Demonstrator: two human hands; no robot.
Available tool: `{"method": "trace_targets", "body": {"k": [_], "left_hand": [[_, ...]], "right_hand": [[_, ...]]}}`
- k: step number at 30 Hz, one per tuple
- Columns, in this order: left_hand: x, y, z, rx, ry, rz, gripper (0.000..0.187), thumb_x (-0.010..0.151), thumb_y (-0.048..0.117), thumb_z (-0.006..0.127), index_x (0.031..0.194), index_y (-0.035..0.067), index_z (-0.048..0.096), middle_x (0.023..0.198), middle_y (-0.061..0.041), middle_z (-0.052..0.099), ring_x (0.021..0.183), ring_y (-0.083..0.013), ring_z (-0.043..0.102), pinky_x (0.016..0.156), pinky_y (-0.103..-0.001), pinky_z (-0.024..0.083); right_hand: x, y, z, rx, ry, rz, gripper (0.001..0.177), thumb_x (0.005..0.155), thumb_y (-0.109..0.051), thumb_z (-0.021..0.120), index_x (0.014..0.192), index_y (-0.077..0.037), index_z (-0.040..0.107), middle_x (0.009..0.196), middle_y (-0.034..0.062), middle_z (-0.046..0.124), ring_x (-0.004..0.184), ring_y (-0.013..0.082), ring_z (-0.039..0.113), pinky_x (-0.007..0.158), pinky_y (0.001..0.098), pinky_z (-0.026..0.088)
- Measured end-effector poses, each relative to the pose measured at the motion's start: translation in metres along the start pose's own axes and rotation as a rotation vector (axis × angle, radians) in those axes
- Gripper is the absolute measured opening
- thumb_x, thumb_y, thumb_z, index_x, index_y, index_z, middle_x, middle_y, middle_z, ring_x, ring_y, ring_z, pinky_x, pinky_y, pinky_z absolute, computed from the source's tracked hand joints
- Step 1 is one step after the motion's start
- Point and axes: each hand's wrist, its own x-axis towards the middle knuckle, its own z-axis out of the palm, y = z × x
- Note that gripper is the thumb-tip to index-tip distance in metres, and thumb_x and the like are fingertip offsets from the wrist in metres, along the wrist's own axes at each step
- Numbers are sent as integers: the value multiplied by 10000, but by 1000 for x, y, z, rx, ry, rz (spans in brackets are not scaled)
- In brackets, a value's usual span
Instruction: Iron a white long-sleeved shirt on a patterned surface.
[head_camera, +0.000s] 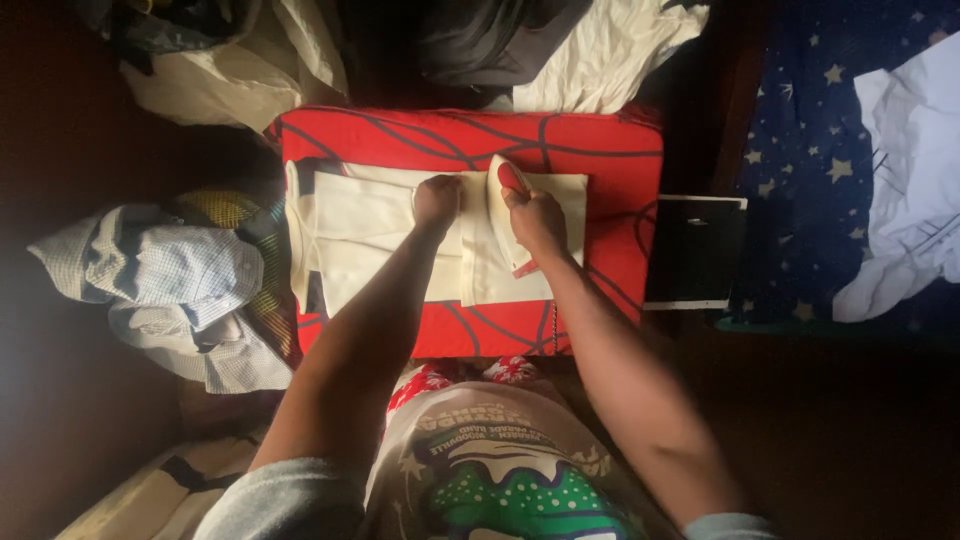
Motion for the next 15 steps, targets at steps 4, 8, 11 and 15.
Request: {"method": "trace_targets", "body": {"k": [4, 8, 11, 15], "left_hand": [[-21, -53, 6, 160, 113, 323, 274, 923, 305, 613, 979, 64, 732, 657, -138, 728, 613, -283, 736, 637, -421, 568], [-121, -65, -10, 506, 60, 93, 418, 926, 439, 634, 1118, 75, 709, 949, -223, 729, 891, -429, 700, 777, -540, 551], [-177, -55, -25, 408, -36, -65, 452, 897, 460, 656, 1163, 100, 716, 1052, -187, 745, 994, -393, 709, 859, -510, 553], [-200, -61, -31, 276, -114, -165, 517, 841, 493, 712, 1185, 108, 688, 1107, -120, 758, 1046, -305, 721, 881, -446, 551]], "right_hand": [[16, 13, 9, -43, -54, 28, 565, 906, -539, 588, 1151, -42, 698, 1015, 265, 756, 940, 438, 771, 842, 518, 588], [43, 42, 30, -208, 242, -220, 615, 935, -563, 617, 1151, 5, 713, 1132, 262, 704, 1091, 430, 658, 929, 490, 506], [22, 37, 29, -149, 231, -194, 614, 929, -553, 616, 1163, 8, 705, 1139, 258, 709, 1105, 423, 661, 938, 474, 511], [-10, 26, 38, -138, 114, -164, 561, 957, -520, 582, 1137, -14, 743, 1109, 248, 740, 1088, 415, 696, 941, 477, 525]]}}
